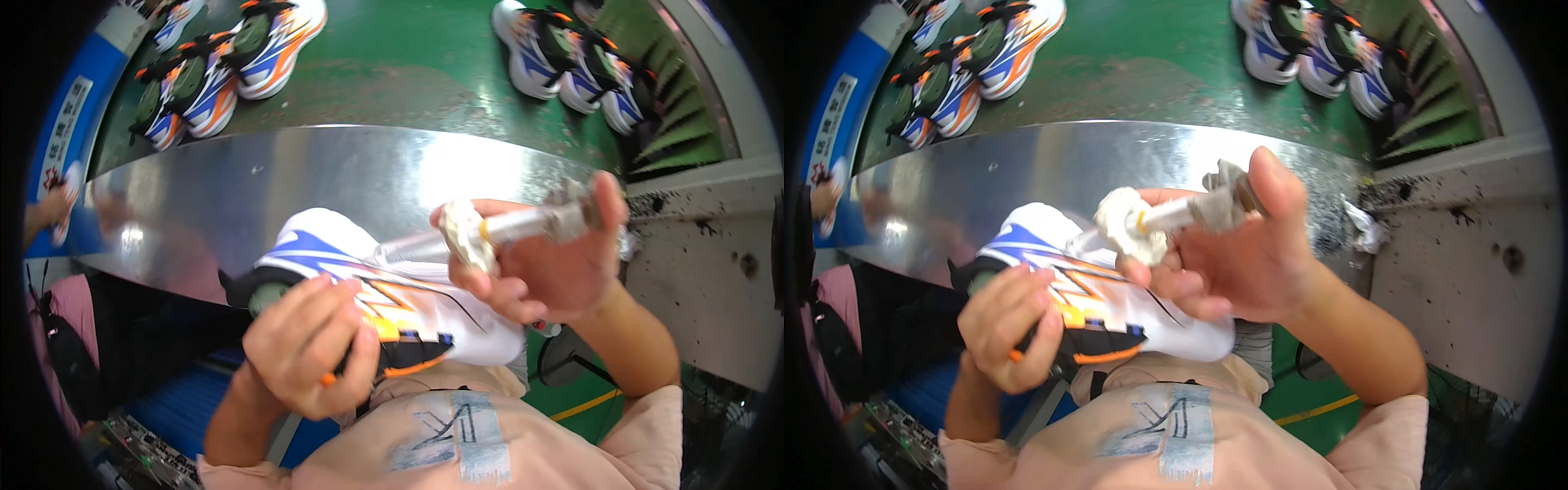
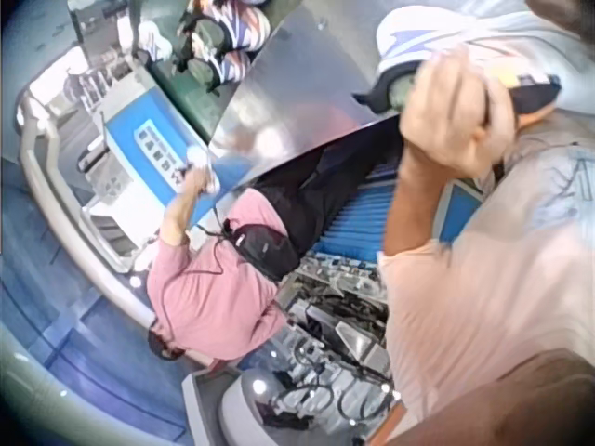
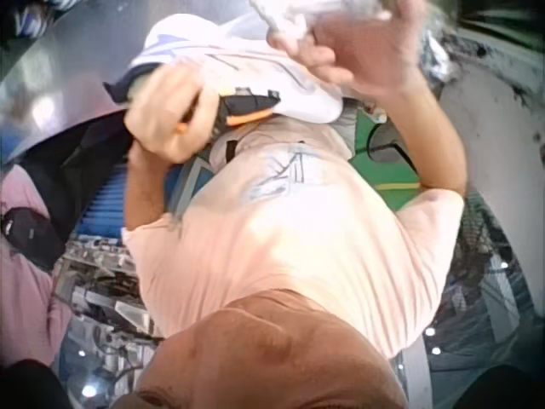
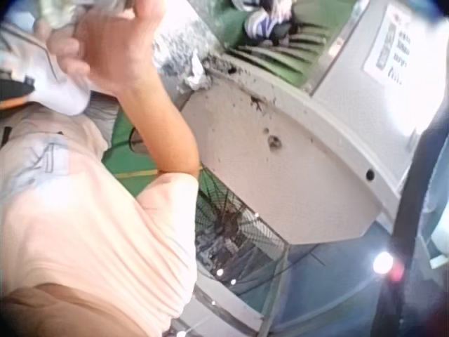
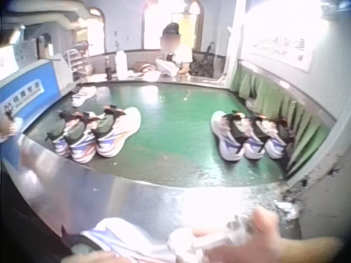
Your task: The person fills a syringe with liquid from a bottle and uses it to apply adhesive along the seams of several shoes on a conveyor belt.
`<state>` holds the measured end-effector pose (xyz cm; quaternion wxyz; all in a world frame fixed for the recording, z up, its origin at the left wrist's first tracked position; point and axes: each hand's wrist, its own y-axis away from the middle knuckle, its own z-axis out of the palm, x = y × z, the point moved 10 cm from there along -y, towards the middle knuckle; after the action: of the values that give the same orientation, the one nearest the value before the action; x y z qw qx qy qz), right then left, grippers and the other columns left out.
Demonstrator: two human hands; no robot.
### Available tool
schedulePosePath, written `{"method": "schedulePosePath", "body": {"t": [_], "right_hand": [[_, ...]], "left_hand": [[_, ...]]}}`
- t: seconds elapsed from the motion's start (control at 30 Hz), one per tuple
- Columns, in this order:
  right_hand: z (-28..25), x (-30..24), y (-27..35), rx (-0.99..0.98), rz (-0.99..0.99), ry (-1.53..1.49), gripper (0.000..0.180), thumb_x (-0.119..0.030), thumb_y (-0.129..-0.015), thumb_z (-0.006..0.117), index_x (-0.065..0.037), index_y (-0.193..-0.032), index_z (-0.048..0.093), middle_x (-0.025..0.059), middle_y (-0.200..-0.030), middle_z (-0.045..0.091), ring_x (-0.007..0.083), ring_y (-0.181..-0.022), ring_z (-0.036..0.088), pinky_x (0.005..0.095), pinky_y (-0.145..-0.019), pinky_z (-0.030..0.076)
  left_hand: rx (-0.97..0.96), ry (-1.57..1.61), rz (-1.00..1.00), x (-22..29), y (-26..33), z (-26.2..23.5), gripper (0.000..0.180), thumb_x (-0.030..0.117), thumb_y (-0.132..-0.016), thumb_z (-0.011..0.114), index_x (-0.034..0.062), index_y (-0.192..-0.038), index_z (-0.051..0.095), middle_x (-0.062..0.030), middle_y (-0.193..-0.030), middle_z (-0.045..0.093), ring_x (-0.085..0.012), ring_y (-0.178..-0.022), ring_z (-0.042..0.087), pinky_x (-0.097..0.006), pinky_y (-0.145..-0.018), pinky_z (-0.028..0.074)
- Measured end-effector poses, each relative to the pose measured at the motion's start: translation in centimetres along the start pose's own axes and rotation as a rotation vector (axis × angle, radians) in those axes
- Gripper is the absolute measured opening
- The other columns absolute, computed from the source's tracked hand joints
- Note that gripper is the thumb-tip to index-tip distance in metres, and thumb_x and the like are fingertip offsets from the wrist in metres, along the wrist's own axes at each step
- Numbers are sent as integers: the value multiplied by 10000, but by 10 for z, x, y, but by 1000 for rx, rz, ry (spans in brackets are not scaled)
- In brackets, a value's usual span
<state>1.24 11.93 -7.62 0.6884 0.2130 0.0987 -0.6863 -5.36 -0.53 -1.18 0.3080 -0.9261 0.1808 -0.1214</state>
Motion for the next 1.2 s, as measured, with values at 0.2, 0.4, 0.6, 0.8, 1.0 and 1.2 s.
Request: {"method": "schedulePosePath", "body": {"t": [0.2,0.4,0.6,0.8,1.0,1.2], "right_hand": [[26,12,4,236,323,472,1319,-880,-559,579,109,-1375,268,149,-922,545,57,-617,383,172,-456,281],[14,14,37,550,499,412,1286,-806,-524,713,111,-1333,315,186,-896,573,92,-641,429,183,-489,300],[14,10,76,676,231,322,1279,-811,-438,748,136,-1228,408,182,-852,587,161,-731,547,183,-525,352],[12,6,119,517,59,299,1280,-806,-449,752,85,-1283,367,159,-907,573,170,-786,533,201,-548,337],[-6,20,157,491,-49,226,1234,-824,-527,702,40,-1322,322,59,-834,480,149,-775,495,219,-541,273],[-22,42,181,466,-234,158,1401,-917,-413,604,52,-1372,281,80,-933,524,65,-741,449,169,-587,308]], "left_hand": [[-54,-173,-208,22,44,3,243,144,-886,623,140,-1062,455,-45,-1044,491,-200,-1001,646,-372,-873,513],[-30,-240,-240,32,69,11,366,180,-867,676,175,-1078,376,-46,-1055,452,-158,-1029,617,-378,-950,456],[-87,-323,-234,36,73,15,421,261,-887,668,155,-1109,326,-79,-1106,401,-185,-1075,588,-427,-1003,442],[-98,-318,-238,35,59,12,344,191,-880,666,131,-1106,414,-116,-1112,490,-307,-1008,635,-505,-907,512],[-69,-313,-200,30,46,11,309,212,-898,645,36,-1108,501,-134,-1148,544,-361,-1040,625,-524,-898,525],[-90,-276,-166,27,23,12,517,285,-812,750,-20,-1161,522,-172,-1150,569,-396,-1035,616,-513,-899,527]]}}
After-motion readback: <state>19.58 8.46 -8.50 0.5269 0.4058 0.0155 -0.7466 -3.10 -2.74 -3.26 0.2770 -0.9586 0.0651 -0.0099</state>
